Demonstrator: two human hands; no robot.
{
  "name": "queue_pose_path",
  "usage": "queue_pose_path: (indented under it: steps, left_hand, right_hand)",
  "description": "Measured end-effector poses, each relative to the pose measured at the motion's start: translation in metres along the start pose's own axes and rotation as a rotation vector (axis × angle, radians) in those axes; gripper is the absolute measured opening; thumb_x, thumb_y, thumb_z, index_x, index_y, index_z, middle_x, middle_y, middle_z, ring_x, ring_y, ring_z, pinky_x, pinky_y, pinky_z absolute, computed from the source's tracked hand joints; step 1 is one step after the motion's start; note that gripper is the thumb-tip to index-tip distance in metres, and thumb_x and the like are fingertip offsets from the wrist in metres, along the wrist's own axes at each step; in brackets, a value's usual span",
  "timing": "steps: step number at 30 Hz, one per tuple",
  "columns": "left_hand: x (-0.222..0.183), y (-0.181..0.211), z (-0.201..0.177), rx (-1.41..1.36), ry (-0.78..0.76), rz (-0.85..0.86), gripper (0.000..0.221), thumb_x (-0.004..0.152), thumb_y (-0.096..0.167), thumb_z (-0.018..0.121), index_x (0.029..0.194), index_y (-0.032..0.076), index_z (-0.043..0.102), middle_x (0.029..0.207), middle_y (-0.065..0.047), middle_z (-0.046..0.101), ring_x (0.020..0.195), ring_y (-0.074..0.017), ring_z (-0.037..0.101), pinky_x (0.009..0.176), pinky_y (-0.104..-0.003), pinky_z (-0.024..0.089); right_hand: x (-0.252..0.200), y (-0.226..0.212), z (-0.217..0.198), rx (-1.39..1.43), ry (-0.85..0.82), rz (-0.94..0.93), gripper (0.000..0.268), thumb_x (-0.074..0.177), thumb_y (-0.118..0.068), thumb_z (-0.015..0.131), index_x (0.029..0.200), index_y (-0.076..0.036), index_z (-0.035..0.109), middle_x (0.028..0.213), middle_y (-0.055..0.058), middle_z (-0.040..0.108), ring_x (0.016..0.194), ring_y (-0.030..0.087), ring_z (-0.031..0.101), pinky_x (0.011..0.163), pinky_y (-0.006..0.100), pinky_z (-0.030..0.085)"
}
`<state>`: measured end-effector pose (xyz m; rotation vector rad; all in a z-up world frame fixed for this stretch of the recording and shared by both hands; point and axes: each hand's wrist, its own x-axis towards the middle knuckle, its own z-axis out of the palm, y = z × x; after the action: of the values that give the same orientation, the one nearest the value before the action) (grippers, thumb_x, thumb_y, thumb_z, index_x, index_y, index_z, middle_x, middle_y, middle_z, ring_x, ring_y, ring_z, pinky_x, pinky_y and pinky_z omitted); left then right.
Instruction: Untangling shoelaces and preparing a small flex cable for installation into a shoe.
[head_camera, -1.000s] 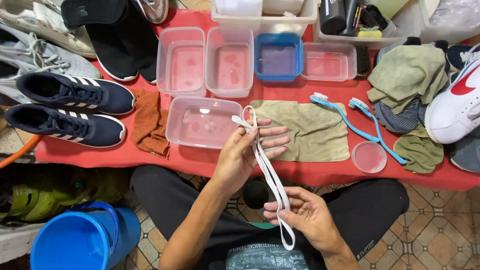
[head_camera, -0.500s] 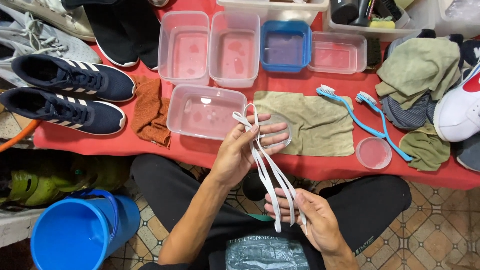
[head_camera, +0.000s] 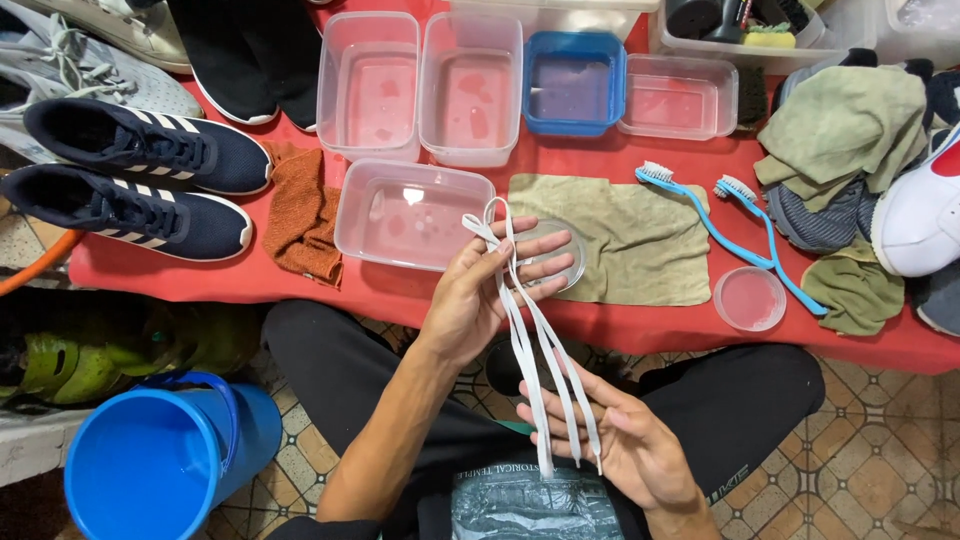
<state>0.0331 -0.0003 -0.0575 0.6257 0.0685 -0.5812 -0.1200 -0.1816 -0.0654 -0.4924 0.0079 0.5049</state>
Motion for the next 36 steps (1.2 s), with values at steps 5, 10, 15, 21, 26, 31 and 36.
queue_pose_path:
  steps: [5,10,15,21,26,31,36]
  left_hand:
    - [-0.006,0.001,-0.003,-0.029,0.051,-0.007,0.040,0.101,0.014,0.055,0.137,-0.003,0.051,0.137,-0.035,0.059,0.118,-0.0448,0.065,0.101,-0.055,0.057]
    - [-0.013,0.002,-0.005,-0.009,0.065,-0.048,0.051,0.096,0.011,0.061,0.142,-0.002,0.046,0.143,-0.035,0.056,0.120,-0.0424,0.064,0.104,-0.052,0.054]
    - [-0.021,-0.001,-0.009,-0.066,-0.056,0.008,0.063,0.094,-0.004,0.058,0.153,0.000,0.036,0.150,-0.036,0.047,0.133,-0.0486,0.054,0.112,-0.056,0.047]
    - [-0.027,-0.007,-0.009,-0.148,-0.174,-0.023,0.079,0.089,-0.002,0.062,0.159,0.004,0.026,0.157,-0.035,0.037,0.142,-0.0504,0.043,0.117,-0.059,0.039]
    - [-0.027,-0.012,-0.012,-0.105,-0.264,-0.048,0.074,0.094,0.005,0.062,0.159,0.006,0.026,0.160,-0.036,0.034,0.147,-0.0498,0.040,0.120,-0.060,0.038]
    - [-0.022,-0.017,-0.020,-0.121,-0.262,-0.059,0.080,0.093,0.018,0.073,0.158,0.007,0.028,0.161,-0.035,0.034,0.146,-0.0475,0.041,0.120,-0.058,0.039]
    - [-0.016,-0.018,-0.025,-0.139,-0.198,-0.043,0.074,0.094,0.008,0.064,0.159,0.005,0.029,0.158,-0.036,0.036,0.145,-0.0505,0.041,0.119,-0.060,0.039]
  right_hand:
    - [-0.004,0.000,0.011,0.133,-0.104,0.055,0.083,0.110,-0.030,0.068,0.162,-0.002,0.008,0.161,0.035,0.027,0.148,0.049,0.035,0.119,0.054,0.038]
    - [-0.003,0.008,0.014,0.061,-0.062,0.065,0.083,0.108,-0.035,0.069,0.161,-0.003,0.014,0.159,0.038,0.031,0.144,0.051,0.042,0.114,0.050,0.045]
    - [0.001,0.017,0.014,-0.287,0.255,0.074,0.074,0.096,-0.034,0.064,0.155,0.000,0.036,0.125,0.031,0.067,0.113,0.042,0.074,0.089,0.044,0.062]
    - [0.002,0.035,0.002,-0.469,0.436,-0.024,0.063,0.085,-0.004,0.074,0.143,0.008,0.052,0.097,0.022,0.078,0.091,0.033,0.082,0.083,0.042,0.070]
    - [0.005,0.038,-0.006,-0.573,0.625,0.028,0.067,0.069,0.005,0.086,0.133,0.008,0.066,0.085,0.023,0.081,0.081,0.033,0.084,0.079,0.037,0.070]
    - [0.008,0.036,-0.003,-0.661,0.694,0.056,0.060,0.062,0.008,0.091,0.119,0.009,0.075,0.075,0.021,0.080,0.070,0.028,0.083,0.072,0.032,0.070]
    - [0.004,0.036,-0.009,-0.575,0.620,0.064,0.051,0.075,-0.005,0.082,0.122,0.009,0.071,0.085,0.027,0.082,0.081,0.033,0.084,0.063,0.034,0.068]
